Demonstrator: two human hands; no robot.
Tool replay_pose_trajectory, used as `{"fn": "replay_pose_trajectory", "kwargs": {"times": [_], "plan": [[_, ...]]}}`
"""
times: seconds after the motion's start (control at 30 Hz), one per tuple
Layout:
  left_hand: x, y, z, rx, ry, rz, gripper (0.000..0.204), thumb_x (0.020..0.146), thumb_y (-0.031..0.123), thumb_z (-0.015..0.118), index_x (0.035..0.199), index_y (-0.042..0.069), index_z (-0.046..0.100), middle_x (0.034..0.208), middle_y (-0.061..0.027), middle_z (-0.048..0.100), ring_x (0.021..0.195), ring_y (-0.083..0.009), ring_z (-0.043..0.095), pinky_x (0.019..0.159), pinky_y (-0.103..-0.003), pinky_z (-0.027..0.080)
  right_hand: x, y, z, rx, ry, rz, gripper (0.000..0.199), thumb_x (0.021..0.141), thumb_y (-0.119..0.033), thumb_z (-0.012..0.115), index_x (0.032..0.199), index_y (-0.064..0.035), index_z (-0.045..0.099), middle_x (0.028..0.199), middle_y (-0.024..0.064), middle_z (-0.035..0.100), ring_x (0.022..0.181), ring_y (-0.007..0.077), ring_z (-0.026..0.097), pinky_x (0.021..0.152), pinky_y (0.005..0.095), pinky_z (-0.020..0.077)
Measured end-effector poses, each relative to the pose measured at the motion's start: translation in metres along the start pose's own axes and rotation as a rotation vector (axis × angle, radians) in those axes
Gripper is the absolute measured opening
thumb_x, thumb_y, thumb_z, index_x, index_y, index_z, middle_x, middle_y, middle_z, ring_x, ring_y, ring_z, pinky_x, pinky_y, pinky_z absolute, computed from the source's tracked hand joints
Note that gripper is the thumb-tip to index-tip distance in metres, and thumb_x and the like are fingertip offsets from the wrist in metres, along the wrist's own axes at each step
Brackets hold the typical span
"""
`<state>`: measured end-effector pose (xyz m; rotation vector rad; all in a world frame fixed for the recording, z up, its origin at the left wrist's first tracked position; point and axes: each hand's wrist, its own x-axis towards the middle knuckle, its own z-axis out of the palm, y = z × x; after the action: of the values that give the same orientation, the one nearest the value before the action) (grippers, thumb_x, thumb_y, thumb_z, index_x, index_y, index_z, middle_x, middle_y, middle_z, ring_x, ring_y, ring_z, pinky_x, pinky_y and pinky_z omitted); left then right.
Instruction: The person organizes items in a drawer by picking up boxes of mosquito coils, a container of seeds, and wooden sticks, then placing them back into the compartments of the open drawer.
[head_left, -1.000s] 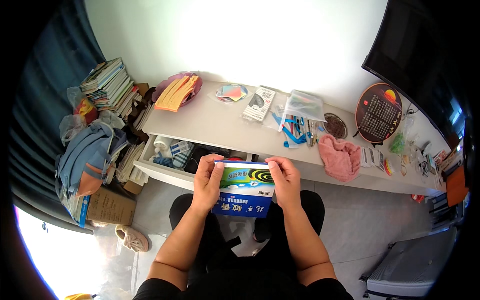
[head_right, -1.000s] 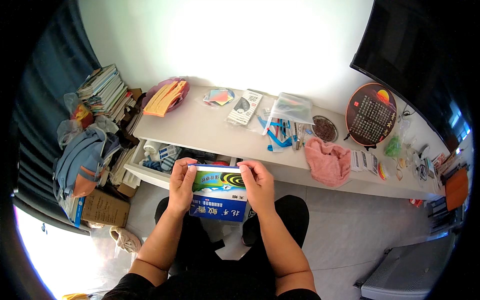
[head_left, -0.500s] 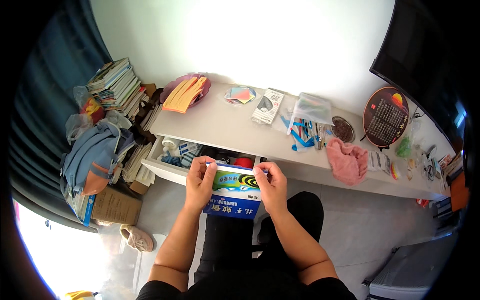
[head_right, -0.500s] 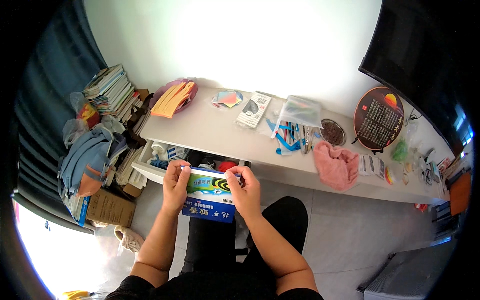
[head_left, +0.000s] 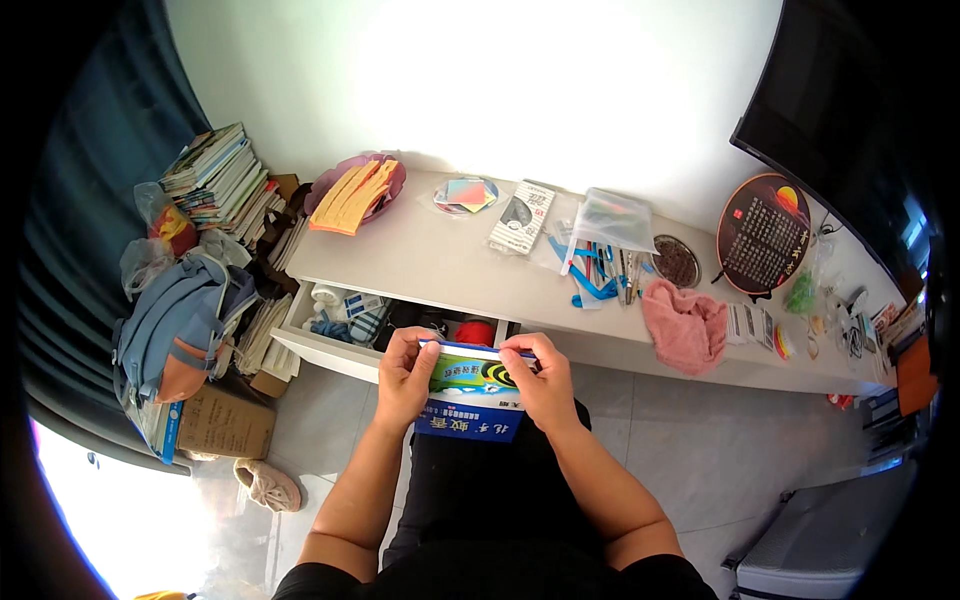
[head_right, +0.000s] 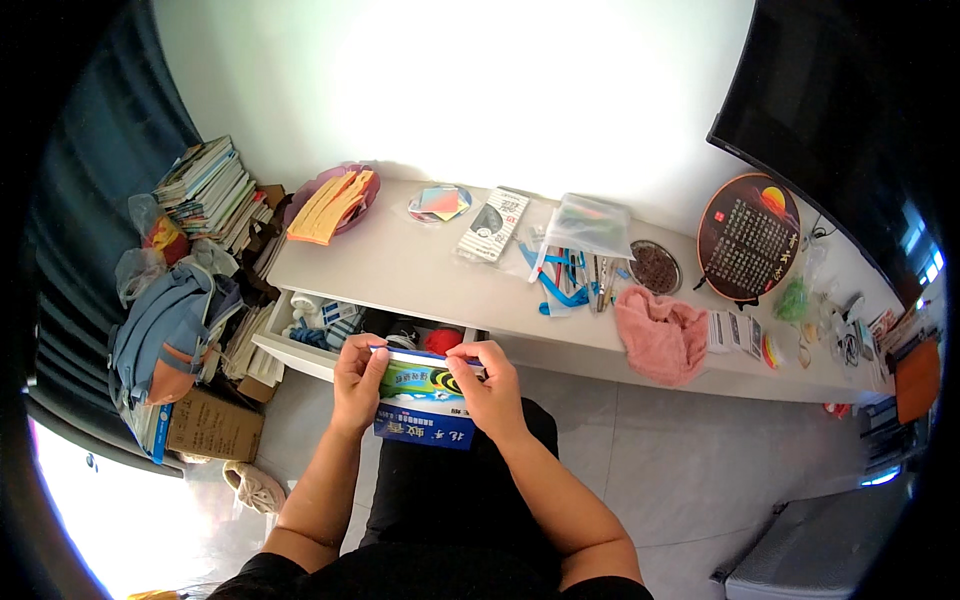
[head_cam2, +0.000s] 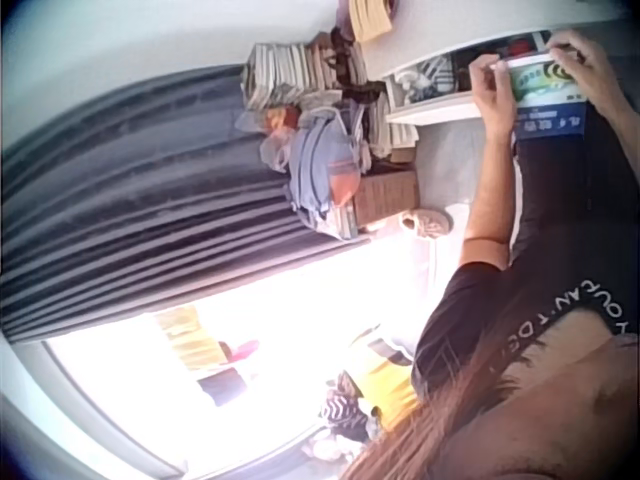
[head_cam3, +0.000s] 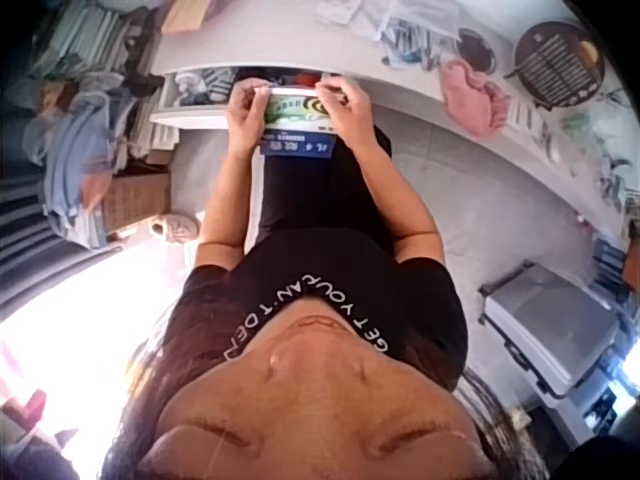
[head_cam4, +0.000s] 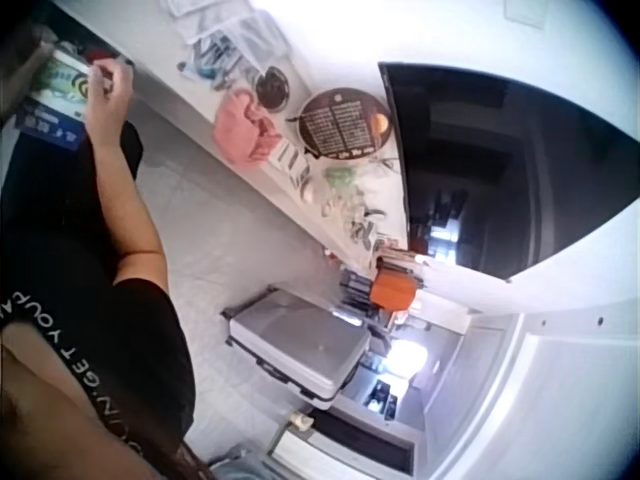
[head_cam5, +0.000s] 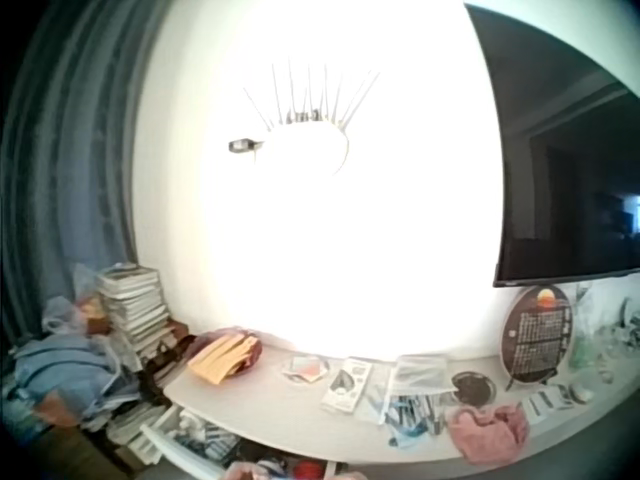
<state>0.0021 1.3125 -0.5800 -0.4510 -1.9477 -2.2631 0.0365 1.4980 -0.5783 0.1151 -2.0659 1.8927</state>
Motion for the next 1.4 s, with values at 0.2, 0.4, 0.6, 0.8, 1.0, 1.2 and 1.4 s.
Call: {"fn": "replay_pose_trajectory", "kwargs": {"times": [0.2,0.4,0.6,0.8,1.0,1.2,1.4], "plan": [[0.003,-0.003,-0.008,-0.035,-0.09,0.007,0.009,0.092,0.007,0.056,0.099,0.004,0.052,0.086,-0.0002,0.057,0.075,-0.0038,0.051,0.066,-0.018,0.042,0.004,0.006,-0.002,-0.034,-0.034,-0.101,0.009,0.085,-0.008,0.062,0.087,-0.0005,0.06,0.086,0.006,0.058,0.079,0.0132,0.054,0.072,0.0246,0.0433],[-0.013,-0.015,-0.007,0.075,-0.09,-0.031,0.013,0.089,0.01,0.061,0.097,0.004,0.052,0.076,0.0029,0.053,0.067,-0.0022,0.046,0.059,-0.018,0.038,-0.006,0.026,0.001,-0.09,0.101,-0.256,0.01,0.081,-0.007,0.066,0.081,0.0003,0.058,0.08,0.0091,0.057,0.072,0.0194,0.055,0.066,0.0272,0.044],[0.007,-0.006,0.017,0.154,-0.009,0.139,0.011,0.09,0.011,0.059,0.094,0.004,0.053,0.074,0.0026,0.052,0.065,-0.0023,0.043,0.057,-0.018,0.035,0.01,0.009,-0.01,-0.079,0.16,-0.332,0.012,0.079,-0.008,0.067,0.079,-0.0003,0.059,0.078,0.0078,0.057,0.07,0.0167,0.054,0.065,0.0264,0.0435],[0.018,0.003,0.034,0.147,-0.004,0.075,0.015,0.091,0.015,0.059,0.092,0.002,0.051,0.073,0.0025,0.051,0.065,-0.0033,0.043,0.057,-0.018,0.035,0.017,-0.011,-0.021,-0.095,0.211,-0.118,0.015,0.079,-0.013,0.07,0.075,-0.0015,0.06,0.073,0.0063,0.057,0.066,0.015,0.054,0.063,0.0259,0.0432],[0.01,-0.02,0.031,0.062,-0.069,0.175,0.012,0.092,0.012,0.056,0.094,0.002,0.049,0.083,-0.0035,0.055,0.073,-0.0076,0.049,0.066,-0.022,0.041,0.012,-0.005,-0.028,-0.123,0.149,-0.269,0.013,0.077,-0.009,0.07,0.075,-0.002,0.06,0.073,0.0064,0.056,0.066,0.0151,0.053,0.062,0.0263,0.0425],[0.003,-0.014,0.018,-0.047,-0.204,0.116,0.011,0.092,0.01,0.055,0.097,0.003,0.049,0.089,-0.0066,0.059,0.082,-0.011,0.054,0.073,-0.025,0.044,0.009,-0.005,-0.032,-0.107,0.065,-0.413,0.012,0.076,-0.007,0.07,0.074,-0.0019,0.059,0.073,0.0068,0.055,0.065,0.0166,0.052,0.061,0.0269,0.042],[0.004,-0.01,0.013,0.017,-0.195,0.081,0.012,0.091,0.012,0.058,0.095,0.003,0.052,0.088,-0.0067,0.061,0.082,-0.0104,0.056,0.074,-0.025,0.045,0.01,-0.021,-0.032,-0.14,0.054,-0.094,0.013,0.075,-0.008,0.071,0.072,-0.0011,0.061,0.073,0.0071,0.056,0.065,0.0174,0.053,0.06,0.0271,0.0421]]}}
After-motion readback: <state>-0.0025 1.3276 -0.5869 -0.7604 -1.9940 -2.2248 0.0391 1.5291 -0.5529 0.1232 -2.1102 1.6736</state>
